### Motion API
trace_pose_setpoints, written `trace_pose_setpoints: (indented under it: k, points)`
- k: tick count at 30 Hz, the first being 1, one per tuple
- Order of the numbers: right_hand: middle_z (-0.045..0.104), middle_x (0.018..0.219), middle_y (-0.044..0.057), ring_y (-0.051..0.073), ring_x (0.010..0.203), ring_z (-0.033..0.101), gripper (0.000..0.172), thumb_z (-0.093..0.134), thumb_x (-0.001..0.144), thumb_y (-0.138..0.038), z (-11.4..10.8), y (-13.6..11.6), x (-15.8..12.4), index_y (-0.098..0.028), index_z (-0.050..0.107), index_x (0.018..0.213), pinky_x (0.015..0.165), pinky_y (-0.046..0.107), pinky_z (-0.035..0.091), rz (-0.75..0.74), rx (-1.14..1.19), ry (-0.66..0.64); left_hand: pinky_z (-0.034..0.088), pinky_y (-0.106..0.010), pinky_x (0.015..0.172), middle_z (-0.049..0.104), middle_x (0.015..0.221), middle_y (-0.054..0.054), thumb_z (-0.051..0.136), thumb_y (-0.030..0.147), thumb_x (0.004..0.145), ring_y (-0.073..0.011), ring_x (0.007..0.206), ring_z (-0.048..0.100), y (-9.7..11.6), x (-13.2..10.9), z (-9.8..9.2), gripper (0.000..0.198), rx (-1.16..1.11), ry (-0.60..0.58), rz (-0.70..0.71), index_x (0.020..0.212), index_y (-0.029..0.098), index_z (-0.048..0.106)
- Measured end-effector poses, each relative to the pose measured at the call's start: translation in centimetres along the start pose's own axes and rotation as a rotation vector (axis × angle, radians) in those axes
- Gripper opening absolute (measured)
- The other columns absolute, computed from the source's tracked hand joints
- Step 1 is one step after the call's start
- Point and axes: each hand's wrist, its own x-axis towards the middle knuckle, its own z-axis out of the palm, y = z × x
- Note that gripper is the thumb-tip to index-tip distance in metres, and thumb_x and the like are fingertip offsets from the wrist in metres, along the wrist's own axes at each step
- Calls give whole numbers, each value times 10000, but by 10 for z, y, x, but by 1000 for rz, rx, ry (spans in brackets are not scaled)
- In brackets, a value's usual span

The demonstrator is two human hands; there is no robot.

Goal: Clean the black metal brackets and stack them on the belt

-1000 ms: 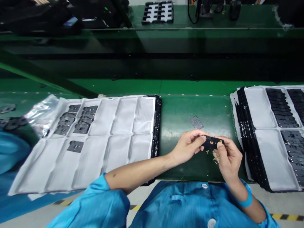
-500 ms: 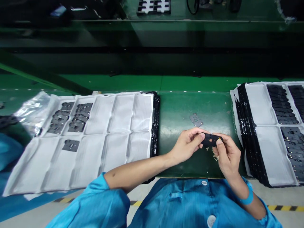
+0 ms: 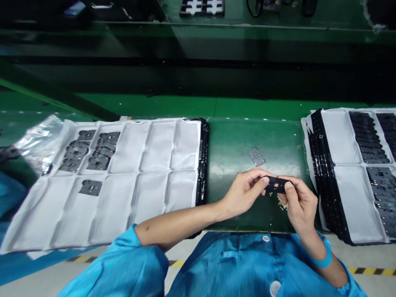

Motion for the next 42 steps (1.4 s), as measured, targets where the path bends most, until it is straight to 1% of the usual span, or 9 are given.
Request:
trace_pose_setpoints:
  k: [6,11,16,18,21,24,28,35,42]
  points:
    - [664,640,-1,144,482,561,323,612,1064,-444,-2,2,0,-190,810,1050,483,268,481,17,-7,1,476,-232,628,688,887,-41,650,445,1031,-103,650,586,-1,-1,-1,347,26,-14,37,1108,133,779]
    - [599,571,-26,134,454,525,310,638,1044,-439,-4,1,1,-190,817,1001,462,256,443,44,29,-10,512,-256,686,663,926,-51,617,382,1054,-114,690,610,-1,-2,-2,305,68,-37,116,1104,133,786]
    - [581,564,-33,116,425,480,331,684,1003,-490,-6,2,4,-186,804,950,411,237,377,171,79,-2,536,-274,726,654,955,-55,607,396,1060,-116,702,635,-2,-5,-2,308,70,-54,132,1075,142,782]
    - [567,568,-37,110,437,461,346,678,1012,-499,-7,6,6,-178,804,1000,422,238,364,205,135,-52,527,-267,701,665,958,-54,615,400,1054,-111,694,633,-2,-5,-2,300,57,-56,96,1092,144,766]
    - [551,576,-44,109,462,454,358,663,1033,-492,-10,10,7,-166,798,1092,466,250,380,214,212,-135,486,-238,629,681,858,-27,666,419,1020,-113,673,627,-3,-4,-3,310,-13,-90,-24,1156,145,712]
    - [552,573,-49,110,472,470,329,669,1045,-462,-13,9,6,-168,791,1129,486,250,389,232,237,-136,462,-227,595,676,753,-1,724,443,970,-116,643,615,-4,-2,-5,368,-106,-139,-126,1167,139,658]
    - [602,608,-38,107,478,486,283,697,1038,-429,-14,3,3,-180,788,1136,485,246,390,246,233,-114,416,-225,572,692,698,-3,709,458,962,-92,560,542,-1,1,-6,334,-147,-179,-160,1046,145,630]
    - [632,605,-25,113,449,525,248,681,1037,-398,-11,-10,2,-195,820,1062,458,244,421,157,84,-63,378,-214,521,677,625,7,632,366,962,-86,484,503,8,3,-4,202,-163,-137,-216,941,164,626]
    - [657,679,-19,110,492,560,208,627,1068,-302,-12,-11,-4,-217,816,1094,500,239,474,-46,-83,-87,295,-196,467,603,535,45,599,324,907,-69,431,403,4,4,-1,155,-154,-30,-230,869,177,625]
